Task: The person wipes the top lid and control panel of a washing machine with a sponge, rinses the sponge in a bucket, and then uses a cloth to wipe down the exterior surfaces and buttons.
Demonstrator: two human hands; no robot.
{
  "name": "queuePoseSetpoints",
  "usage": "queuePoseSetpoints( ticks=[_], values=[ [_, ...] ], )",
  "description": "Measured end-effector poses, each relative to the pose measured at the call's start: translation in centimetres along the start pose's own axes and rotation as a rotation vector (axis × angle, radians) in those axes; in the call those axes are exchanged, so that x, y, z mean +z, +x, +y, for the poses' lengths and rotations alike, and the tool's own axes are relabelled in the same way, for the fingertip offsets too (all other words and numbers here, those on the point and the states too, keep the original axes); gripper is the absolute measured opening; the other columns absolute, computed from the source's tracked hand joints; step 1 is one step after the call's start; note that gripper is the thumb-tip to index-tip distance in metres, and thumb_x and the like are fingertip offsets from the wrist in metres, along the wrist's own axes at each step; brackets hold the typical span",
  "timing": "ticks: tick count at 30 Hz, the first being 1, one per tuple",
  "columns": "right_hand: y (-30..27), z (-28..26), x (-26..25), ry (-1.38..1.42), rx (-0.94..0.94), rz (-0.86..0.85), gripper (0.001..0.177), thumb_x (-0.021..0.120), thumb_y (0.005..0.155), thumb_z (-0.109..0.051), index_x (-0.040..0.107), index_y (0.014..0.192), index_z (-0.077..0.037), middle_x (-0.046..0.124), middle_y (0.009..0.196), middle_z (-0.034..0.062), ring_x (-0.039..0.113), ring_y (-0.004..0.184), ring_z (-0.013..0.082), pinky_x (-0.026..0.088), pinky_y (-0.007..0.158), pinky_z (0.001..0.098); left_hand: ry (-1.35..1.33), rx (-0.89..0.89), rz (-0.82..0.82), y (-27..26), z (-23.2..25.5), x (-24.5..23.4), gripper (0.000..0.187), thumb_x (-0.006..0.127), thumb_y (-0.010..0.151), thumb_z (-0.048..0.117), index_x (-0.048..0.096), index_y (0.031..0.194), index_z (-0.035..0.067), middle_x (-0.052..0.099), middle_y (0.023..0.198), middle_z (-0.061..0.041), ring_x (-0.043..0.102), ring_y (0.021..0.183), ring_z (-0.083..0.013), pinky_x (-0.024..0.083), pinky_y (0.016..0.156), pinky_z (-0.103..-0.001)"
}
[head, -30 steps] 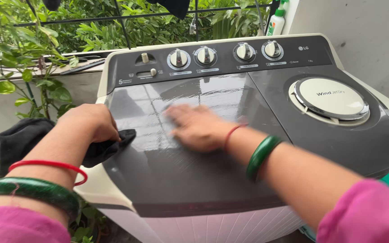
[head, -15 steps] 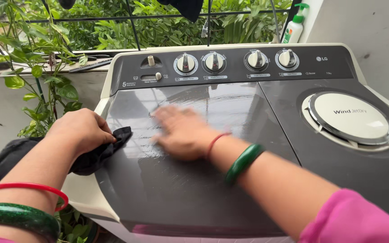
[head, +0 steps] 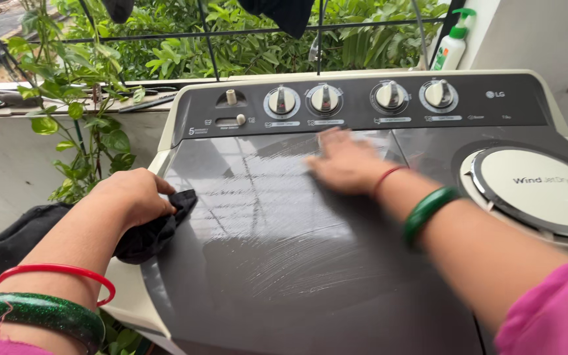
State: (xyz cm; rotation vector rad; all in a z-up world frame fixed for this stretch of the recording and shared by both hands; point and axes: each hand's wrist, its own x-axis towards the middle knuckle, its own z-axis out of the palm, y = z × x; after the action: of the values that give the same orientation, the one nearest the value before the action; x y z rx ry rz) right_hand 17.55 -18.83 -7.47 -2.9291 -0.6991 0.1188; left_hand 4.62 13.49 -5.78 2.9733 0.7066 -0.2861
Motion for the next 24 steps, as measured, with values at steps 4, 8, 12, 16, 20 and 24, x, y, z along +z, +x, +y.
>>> queuePoseSetpoints(
  ticks=[4,8,12,16,20,24],
  values=[
    [-2.6,-7.1,2.8,-0.021,-0.378,0.044,0.078,0.035,0.100,-0.057,0.022,0.158,-0.008,0.017,0.166,0.0178,0.013,0.154,0.0328,0.012,0.122,0.0500,0.101,-0.042,-0.054,-0.3,1.8,-1.1,0.046,0.080,0.084,0.032,0.076,0.129,0.038,0.074,0.133,-0.004,0.070,0.121,-0.0271,0.056,0.105,-0.040],
    [-4.7,-8.1,2.9,0.059,-0.598,0.027,0.069,0.039,0.101,-0.050,0.031,0.155,-0.007,0.027,0.163,0.0170,0.022,0.151,0.0339,0.016,0.118,0.0544,0.152,-0.079,-0.064,-1.6,3.0,-2.2,0.045,0.076,0.085,0.028,0.076,0.129,0.038,0.072,0.135,-0.003,0.069,0.123,-0.0273,0.057,0.104,-0.043],
    [-3.1,-2.5,-0.4,-0.167,-0.473,0.124,0.059,0.045,0.102,-0.042,0.046,0.146,-0.003,0.049,0.147,0.0231,0.047,0.136,0.0386,0.039,0.113,0.0505,0.194,-0.063,-0.024,-2.2,3.2,-2.6,0.044,0.078,0.084,0.029,0.075,0.128,0.023,0.070,0.135,-0.009,0.068,0.122,-0.0300,0.056,0.103,-0.043],
    [-2.7,1.6,-1.1,-0.096,-0.024,0.251,0.046,0.052,0.087,-0.020,0.064,0.131,-0.012,0.058,0.124,0.0218,0.054,0.121,0.0392,0.044,0.103,0.0518,0.143,-0.034,0.009,-1.9,2.9,-2.8,0.042,0.081,0.082,0.031,0.078,0.122,0.020,0.072,0.131,-0.011,0.068,0.121,-0.0320,0.057,0.102,-0.042],
    [-0.8,1.3,1.7,-0.119,-0.019,0.260,0.045,0.052,0.093,-0.025,0.061,0.134,-0.009,0.056,0.137,0.0229,0.051,0.131,0.0391,0.042,0.112,0.0484,0.124,0.050,0.025,-0.3,2.6,-3.2,0.044,0.084,0.080,0.039,0.081,0.118,0.019,0.074,0.128,-0.012,0.069,0.120,-0.0309,0.057,0.102,-0.041],
    [1.4,-3.5,3.9,-0.034,-0.150,0.246,0.068,0.052,0.095,-0.043,0.039,0.150,-0.005,0.032,0.158,0.0230,0.028,0.148,0.0377,0.023,0.120,0.0479,0.102,0.153,0.011,1.5,2.3,-3.6,0.046,0.079,0.079,0.031,0.078,0.124,0.029,0.071,0.132,-0.006,0.068,0.122,-0.0276,0.054,0.106,-0.039]
  ],
)
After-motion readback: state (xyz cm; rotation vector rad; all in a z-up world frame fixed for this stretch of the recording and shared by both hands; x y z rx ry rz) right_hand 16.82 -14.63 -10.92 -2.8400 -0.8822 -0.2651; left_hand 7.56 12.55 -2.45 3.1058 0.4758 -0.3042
